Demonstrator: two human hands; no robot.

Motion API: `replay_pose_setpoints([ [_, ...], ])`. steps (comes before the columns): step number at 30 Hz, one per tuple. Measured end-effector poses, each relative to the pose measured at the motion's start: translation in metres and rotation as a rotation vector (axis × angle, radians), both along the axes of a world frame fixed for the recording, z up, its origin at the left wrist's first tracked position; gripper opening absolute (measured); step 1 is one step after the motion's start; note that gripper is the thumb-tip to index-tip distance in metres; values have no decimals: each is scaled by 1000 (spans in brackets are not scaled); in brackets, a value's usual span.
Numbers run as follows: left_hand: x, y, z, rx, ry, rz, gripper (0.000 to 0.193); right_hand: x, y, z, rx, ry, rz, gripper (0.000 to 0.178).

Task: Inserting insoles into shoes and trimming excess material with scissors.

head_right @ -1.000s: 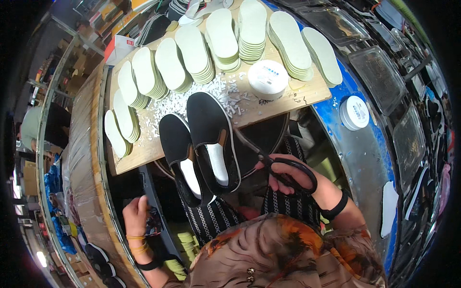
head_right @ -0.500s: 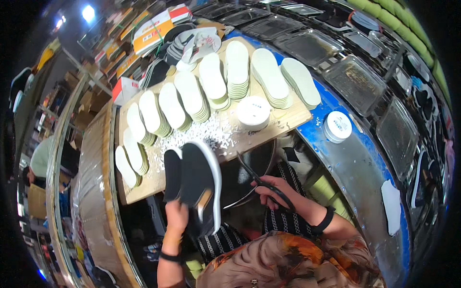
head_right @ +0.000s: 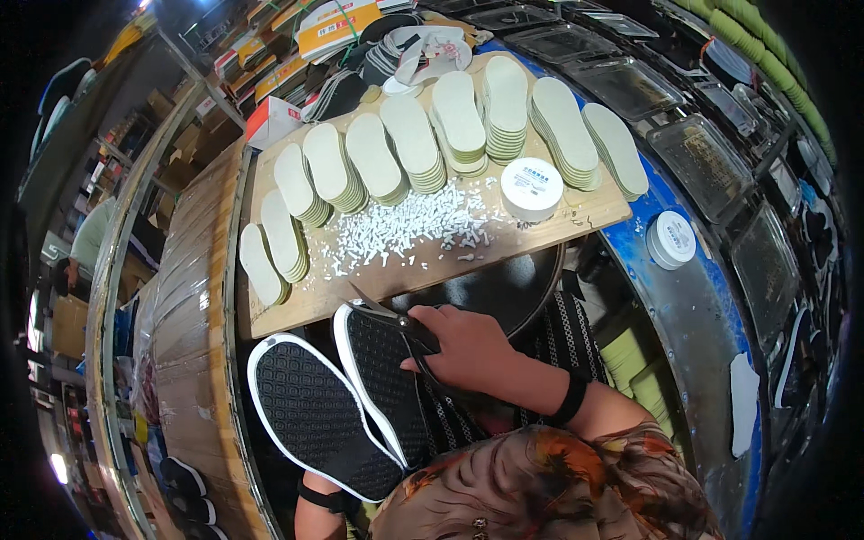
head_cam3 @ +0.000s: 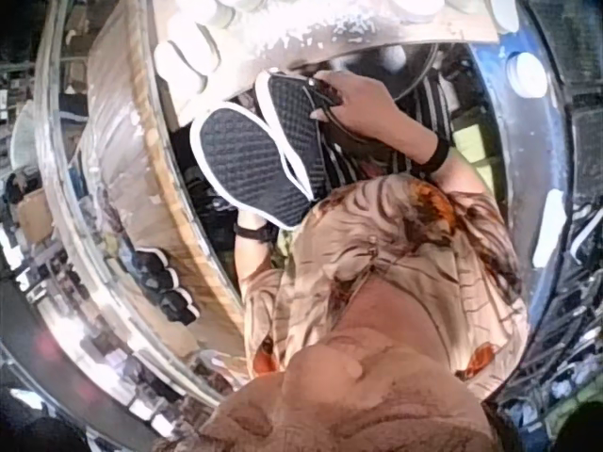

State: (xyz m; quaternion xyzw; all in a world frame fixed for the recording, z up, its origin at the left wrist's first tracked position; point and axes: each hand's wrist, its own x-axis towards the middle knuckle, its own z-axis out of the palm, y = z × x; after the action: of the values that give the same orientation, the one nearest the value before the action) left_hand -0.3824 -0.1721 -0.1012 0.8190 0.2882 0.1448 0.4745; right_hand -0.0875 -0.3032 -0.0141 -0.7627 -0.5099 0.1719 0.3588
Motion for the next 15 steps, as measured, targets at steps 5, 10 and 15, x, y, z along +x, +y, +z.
replay_pose_setpoints([
  [5,20,6,5,-53,-15,-13,32,0,-2,-27,-28,62,-32,54],
  [10,60,5,13,-73,-27,-15,33,-1,-15,-24,-120,280,-41,53],
  [15,71,-5,15,-89,-43,-65,34,1,-34,1,103,317,23,58],
])
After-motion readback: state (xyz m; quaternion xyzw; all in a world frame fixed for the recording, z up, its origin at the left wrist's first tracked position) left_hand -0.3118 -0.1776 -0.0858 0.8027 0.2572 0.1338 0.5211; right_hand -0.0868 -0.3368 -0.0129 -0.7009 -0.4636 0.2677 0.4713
